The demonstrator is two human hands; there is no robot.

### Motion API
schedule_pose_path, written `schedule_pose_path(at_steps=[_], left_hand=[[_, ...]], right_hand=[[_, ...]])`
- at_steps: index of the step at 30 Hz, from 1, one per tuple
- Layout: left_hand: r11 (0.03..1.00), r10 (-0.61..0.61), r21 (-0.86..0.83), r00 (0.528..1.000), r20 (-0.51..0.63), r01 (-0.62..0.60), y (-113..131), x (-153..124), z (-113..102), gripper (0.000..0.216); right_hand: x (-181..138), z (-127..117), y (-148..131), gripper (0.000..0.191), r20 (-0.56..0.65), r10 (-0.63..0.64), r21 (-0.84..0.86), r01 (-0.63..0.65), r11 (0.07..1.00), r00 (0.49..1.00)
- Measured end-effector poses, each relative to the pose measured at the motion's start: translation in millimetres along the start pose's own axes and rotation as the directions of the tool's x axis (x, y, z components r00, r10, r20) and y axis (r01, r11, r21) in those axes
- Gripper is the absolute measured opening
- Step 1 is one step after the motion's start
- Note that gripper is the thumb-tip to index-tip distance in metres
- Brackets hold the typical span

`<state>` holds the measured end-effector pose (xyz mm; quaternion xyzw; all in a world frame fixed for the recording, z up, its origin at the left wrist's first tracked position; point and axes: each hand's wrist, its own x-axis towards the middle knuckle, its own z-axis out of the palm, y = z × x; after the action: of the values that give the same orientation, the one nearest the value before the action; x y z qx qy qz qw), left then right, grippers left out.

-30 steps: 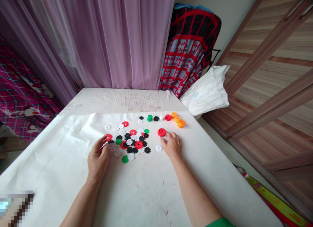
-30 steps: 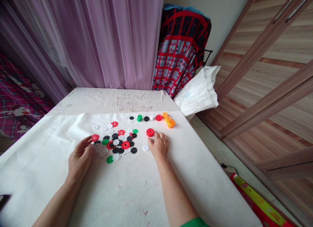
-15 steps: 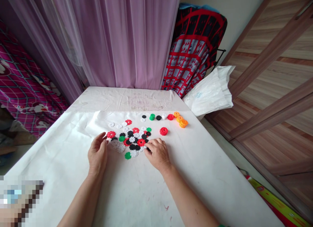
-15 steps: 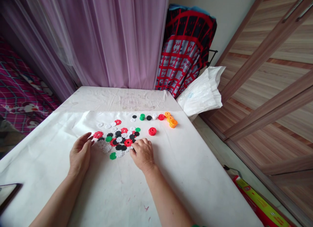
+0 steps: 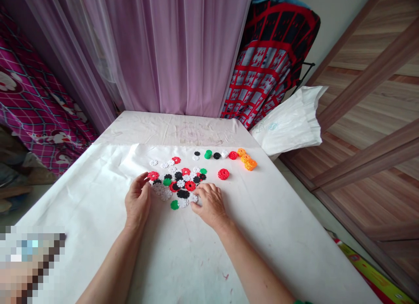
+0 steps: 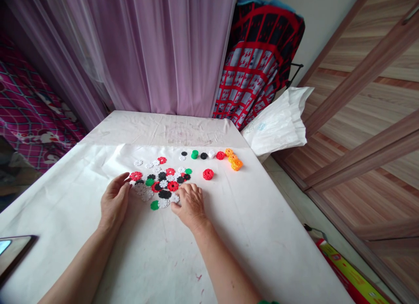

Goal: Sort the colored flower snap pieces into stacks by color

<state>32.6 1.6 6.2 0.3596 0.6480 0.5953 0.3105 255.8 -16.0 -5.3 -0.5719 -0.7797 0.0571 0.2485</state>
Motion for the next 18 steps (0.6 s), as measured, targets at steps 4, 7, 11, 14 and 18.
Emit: schedule_pose_path(at_steps=[4,7,11,14,18], left_hand=[[1.000,0.016,0.019,1.000,0.005,-0.016,-2,1,-1,0.045],[1.000,0.004,0.029,1.000,0.005,-0.004,-3,1,-1,0.045],[0.997,0.018,0.070,1.000,0.009,-0.019,-4,2,-3,0.046],[0.995,0.034,0.095,0.999,0.013,-0.035,-5,3,-2,0.046],[0.995,0.038,0.087,0.999,0.018,-0.039,-5,3,-2,0.046]], right_hand=[[-2,-4,5,0.023,-0.059,-0.013,0.050,0.016,0.999,0.998],[-3,-20,30,0.021,-0.195,0.041,0.088,-0.024,0.996,0.980],[-8,-44,80,0.015,-0.281,0.213,0.163,-0.172,0.971,0.936],[-14,-46,99,0.015,-0.213,0.244,0.193,-0.204,0.960,0.946],[-15,-36,94,0.017,-0.141,0.177,0.146,-0.157,0.977,0.974]])
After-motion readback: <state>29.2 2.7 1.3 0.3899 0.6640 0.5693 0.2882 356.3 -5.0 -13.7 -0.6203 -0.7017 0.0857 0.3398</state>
